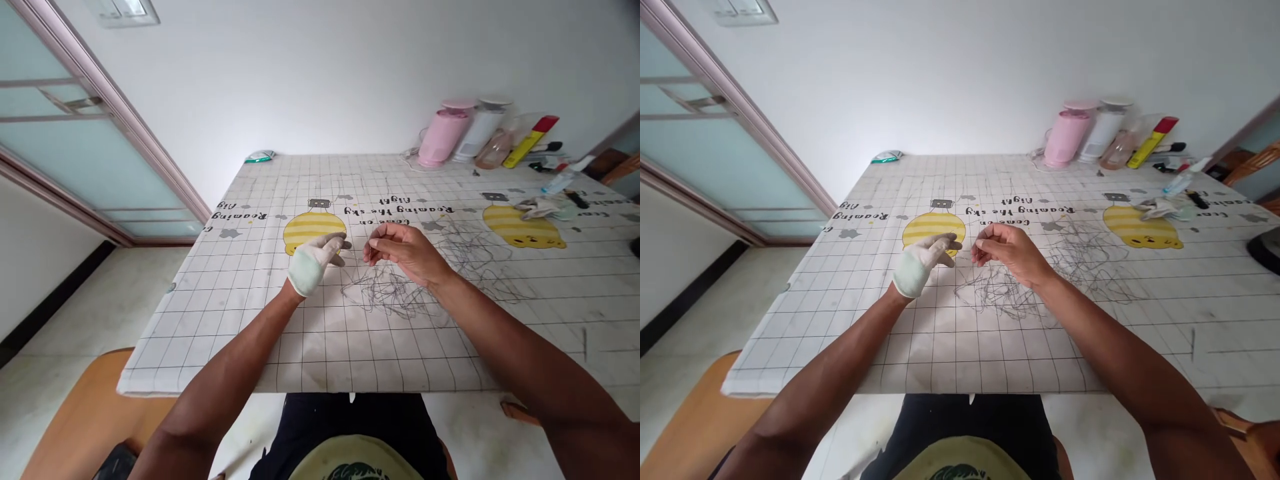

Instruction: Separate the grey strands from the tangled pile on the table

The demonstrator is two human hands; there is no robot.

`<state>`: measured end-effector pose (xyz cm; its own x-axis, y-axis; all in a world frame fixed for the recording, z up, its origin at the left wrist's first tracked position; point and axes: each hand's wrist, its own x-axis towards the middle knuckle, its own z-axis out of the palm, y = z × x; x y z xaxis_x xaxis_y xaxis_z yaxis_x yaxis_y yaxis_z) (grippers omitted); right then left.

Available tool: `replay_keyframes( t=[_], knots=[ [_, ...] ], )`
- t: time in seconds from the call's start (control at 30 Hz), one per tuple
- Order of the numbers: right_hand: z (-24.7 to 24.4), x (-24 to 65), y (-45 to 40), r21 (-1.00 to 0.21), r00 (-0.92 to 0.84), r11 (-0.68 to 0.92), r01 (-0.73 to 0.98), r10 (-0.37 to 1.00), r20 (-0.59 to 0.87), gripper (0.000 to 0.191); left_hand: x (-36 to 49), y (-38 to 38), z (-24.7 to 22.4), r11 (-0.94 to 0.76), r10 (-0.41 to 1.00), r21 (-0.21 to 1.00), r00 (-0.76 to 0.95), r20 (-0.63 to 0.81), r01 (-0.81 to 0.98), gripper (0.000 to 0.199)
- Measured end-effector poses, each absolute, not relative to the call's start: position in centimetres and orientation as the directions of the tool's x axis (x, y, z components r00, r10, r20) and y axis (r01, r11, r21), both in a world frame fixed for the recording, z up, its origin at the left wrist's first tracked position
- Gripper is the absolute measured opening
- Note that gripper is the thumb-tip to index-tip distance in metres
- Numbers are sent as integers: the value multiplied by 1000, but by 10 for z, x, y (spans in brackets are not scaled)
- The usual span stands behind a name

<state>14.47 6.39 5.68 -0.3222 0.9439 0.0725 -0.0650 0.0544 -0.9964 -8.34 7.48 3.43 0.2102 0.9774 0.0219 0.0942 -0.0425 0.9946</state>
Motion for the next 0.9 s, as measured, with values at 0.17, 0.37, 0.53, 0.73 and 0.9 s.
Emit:
replay_keyframes(
  t=[0.17,0.37,0.53,0.73,0.9],
  knots=[
    [39,141,58,-994,-325,70,-78,941,92,22,-81,83,19,54,962,990,272,-16,-131,34],
    [27,147,54,-992,-281,75,-102,954,101,20,-78,90,8,150,953,957,293,-74,-248,28],
    [26,150,51,-981,-290,33,-191,953,89,19,-74,85,6,179,957,938,272,-97,-296,23],
    [19,142,47,-979,-283,81,-187,950,133,21,-64,73,14,178,974,929,193,-119,-325,14],
    [11,132,45,-971,-229,158,-182,953,198,22,-61,72,16,62,986,991,160,-43,-118,19]
  ],
)
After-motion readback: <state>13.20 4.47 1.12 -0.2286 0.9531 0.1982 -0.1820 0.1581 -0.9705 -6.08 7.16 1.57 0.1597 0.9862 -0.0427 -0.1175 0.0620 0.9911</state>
